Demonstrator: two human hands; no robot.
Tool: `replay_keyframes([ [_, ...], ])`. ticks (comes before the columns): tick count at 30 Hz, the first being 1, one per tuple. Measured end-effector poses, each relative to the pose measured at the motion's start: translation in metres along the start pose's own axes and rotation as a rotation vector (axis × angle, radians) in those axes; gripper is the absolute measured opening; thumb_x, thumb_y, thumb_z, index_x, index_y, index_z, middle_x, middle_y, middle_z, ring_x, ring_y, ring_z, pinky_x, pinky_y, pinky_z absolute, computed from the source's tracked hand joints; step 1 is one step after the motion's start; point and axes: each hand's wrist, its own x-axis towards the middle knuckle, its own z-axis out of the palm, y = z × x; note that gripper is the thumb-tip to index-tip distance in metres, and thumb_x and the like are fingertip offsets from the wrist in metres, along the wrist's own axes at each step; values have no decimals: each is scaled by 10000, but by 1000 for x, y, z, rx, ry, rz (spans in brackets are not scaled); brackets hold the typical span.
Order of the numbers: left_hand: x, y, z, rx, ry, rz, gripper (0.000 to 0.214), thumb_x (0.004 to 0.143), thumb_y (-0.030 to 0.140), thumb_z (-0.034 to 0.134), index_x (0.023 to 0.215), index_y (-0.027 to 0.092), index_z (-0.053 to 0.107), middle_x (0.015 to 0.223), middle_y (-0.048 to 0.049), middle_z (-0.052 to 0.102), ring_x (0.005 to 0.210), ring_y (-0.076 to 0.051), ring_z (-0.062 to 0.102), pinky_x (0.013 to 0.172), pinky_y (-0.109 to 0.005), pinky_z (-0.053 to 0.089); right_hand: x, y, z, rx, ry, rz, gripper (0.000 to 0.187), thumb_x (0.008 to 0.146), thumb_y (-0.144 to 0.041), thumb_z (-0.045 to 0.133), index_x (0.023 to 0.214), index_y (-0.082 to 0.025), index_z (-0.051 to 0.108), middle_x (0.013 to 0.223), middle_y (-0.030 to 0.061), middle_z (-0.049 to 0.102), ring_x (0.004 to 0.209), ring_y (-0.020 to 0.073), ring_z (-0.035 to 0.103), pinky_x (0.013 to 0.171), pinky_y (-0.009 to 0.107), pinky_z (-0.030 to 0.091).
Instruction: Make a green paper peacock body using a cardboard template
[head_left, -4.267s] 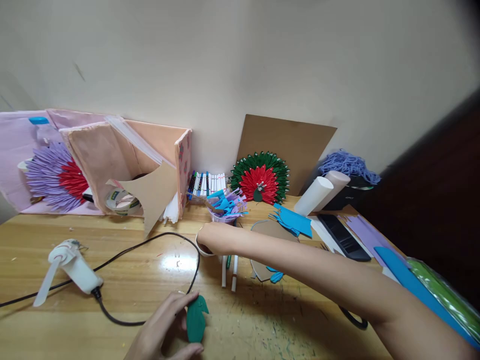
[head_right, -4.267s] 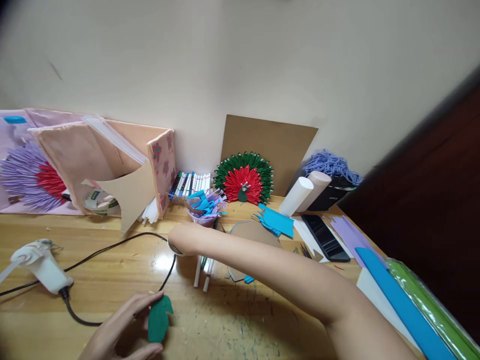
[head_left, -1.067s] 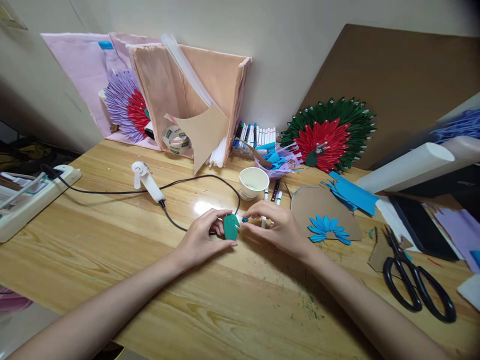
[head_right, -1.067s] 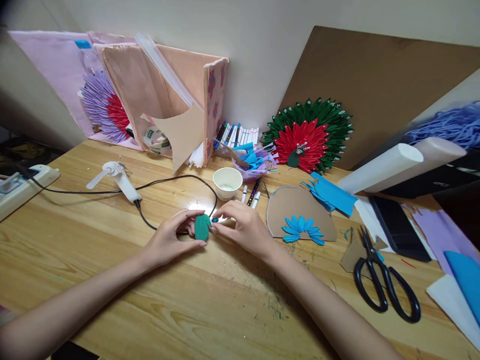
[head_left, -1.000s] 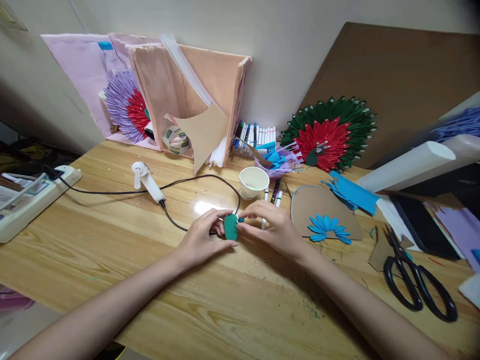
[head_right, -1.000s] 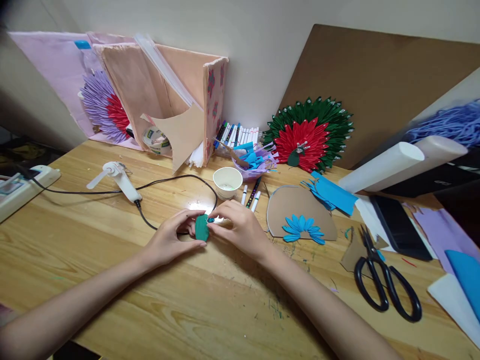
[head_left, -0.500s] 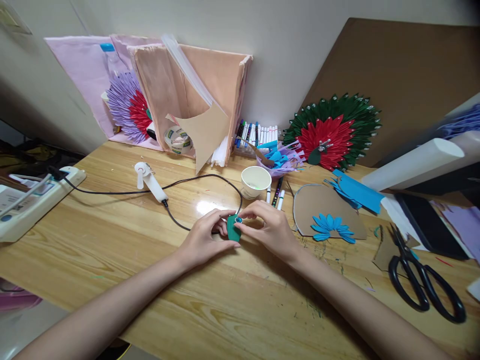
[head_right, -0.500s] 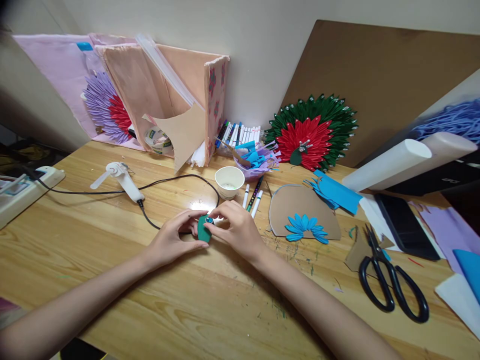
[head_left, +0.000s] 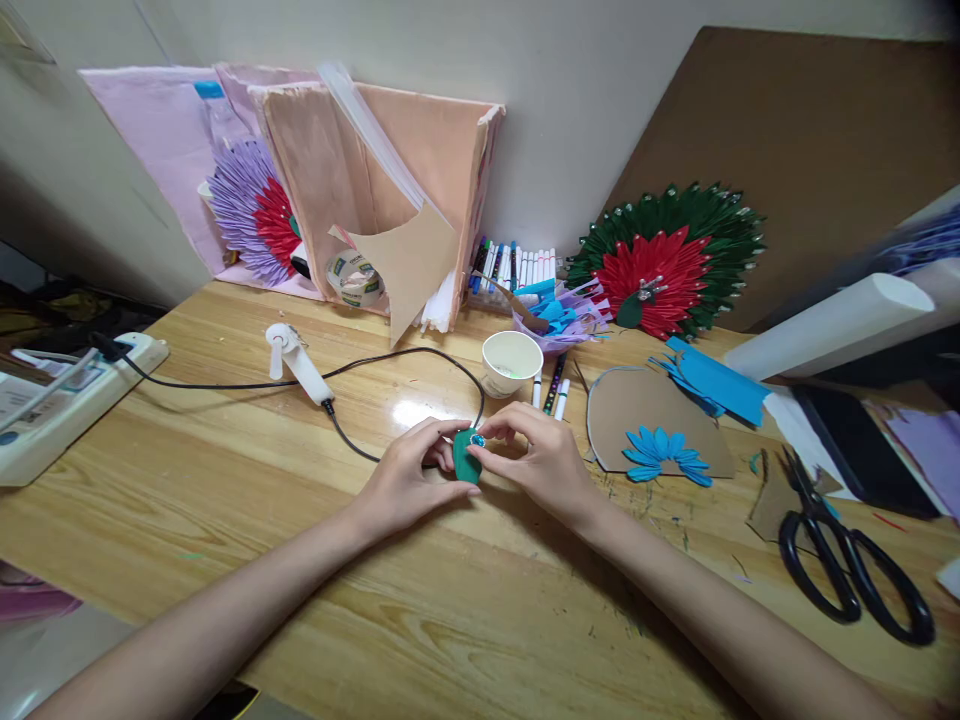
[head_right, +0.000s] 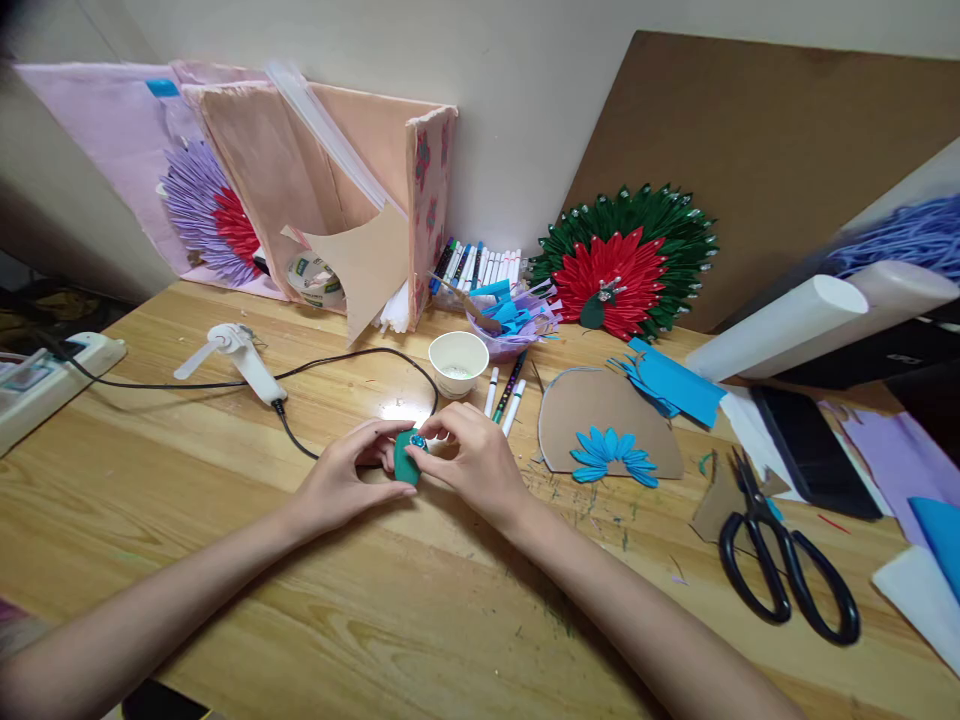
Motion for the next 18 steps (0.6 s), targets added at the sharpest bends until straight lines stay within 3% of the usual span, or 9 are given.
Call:
replay_keyframes([
  [8, 1, 1, 0, 3, -7, 14, 579, 684, 282, 754, 1198, 200, 499, 925, -17, 546, 748, -112, 546, 727, -282, 518, 5, -1, -7, -32, -41, -140, 84, 778, -154, 643, 860, -171, 649, 825, 60, 655, 772, 176, 581, 680, 299, 466],
  [18, 1, 1, -1, 4, 1, 37, 580, 693, 307, 746, 1205, 201, 494, 910, -14, 550, 733, -110, 549, 720, -287, 524, 5, -2, -7, -44, -61, -135, 87, 779, -156, 654, 865, -162, 656, 819, 62, 648, 773, 172, 579, 684, 296, 464],
])
